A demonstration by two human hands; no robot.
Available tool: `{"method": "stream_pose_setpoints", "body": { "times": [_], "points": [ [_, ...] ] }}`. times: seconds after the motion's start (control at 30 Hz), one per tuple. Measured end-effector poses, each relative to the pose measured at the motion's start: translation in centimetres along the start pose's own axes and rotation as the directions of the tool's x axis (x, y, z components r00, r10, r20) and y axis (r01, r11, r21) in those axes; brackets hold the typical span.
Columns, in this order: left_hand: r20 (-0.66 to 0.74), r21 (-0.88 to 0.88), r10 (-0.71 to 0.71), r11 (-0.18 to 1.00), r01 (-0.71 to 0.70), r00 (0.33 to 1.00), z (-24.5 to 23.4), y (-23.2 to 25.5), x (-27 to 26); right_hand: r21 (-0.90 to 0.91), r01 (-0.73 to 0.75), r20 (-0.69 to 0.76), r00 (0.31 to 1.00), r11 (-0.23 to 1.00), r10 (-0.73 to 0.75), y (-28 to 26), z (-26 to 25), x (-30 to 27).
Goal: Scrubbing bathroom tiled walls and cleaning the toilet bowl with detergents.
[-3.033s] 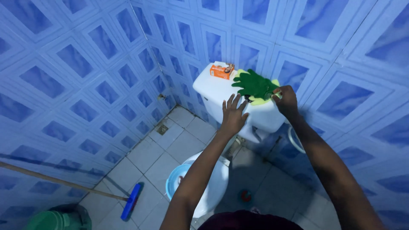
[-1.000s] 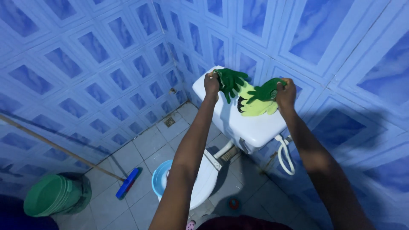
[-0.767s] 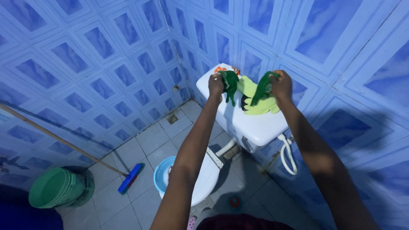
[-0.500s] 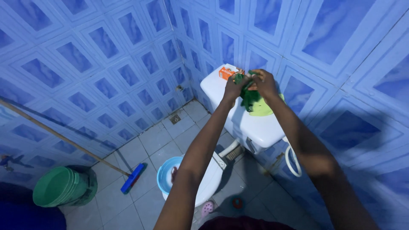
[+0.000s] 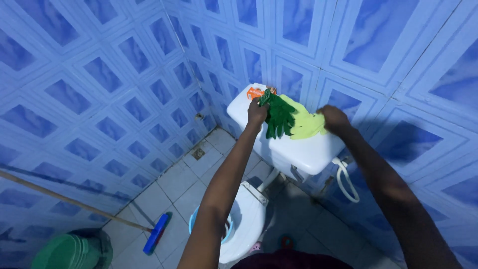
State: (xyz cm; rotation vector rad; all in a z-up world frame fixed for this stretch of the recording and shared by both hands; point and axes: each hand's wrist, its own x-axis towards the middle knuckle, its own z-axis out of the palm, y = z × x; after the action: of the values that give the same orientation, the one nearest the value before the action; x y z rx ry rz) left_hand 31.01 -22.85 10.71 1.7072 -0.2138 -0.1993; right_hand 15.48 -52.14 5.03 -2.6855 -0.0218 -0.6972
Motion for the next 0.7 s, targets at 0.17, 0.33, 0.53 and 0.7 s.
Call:
{"method": "stream_pose_setpoints", "body": {
  "times": [0.17, 0.33, 0.53, 0.7],
  "points": [
    [-0.004, -0.001, 0.062, 0.998, -0.062, 0.998, -0.8, -0.5, 1.1, -0.319, -0.032, 0.089, 0.994, 0.947, 0.063, -6.0, -1.9, -1.9],
    [0.002, -0.01, 0.072, 0.997, -0.072, 0.997, -1.4, -0.6, 1.1, -0.299, -0.118, -0.008, 0.993, 0.947, 0.122, -6.5, -0.4, -3.6],
    [-0.014, 0.056, 0.084, 0.995, -0.083, 0.996, -1.9, -0.1, 0.8, -0.264, -0.015, -0.201, 0.979, 0.964, -0.04, -6.3, -1.6, -2.3],
    [-0.038, 0.088, 0.145, 0.986, -0.142, 0.989, -1.9, -0.5, 1.1, -0.083, 0.092, -0.322, 0.94, 0.992, -0.114, -9.9, -7.7, 1.5]
  ]
}}
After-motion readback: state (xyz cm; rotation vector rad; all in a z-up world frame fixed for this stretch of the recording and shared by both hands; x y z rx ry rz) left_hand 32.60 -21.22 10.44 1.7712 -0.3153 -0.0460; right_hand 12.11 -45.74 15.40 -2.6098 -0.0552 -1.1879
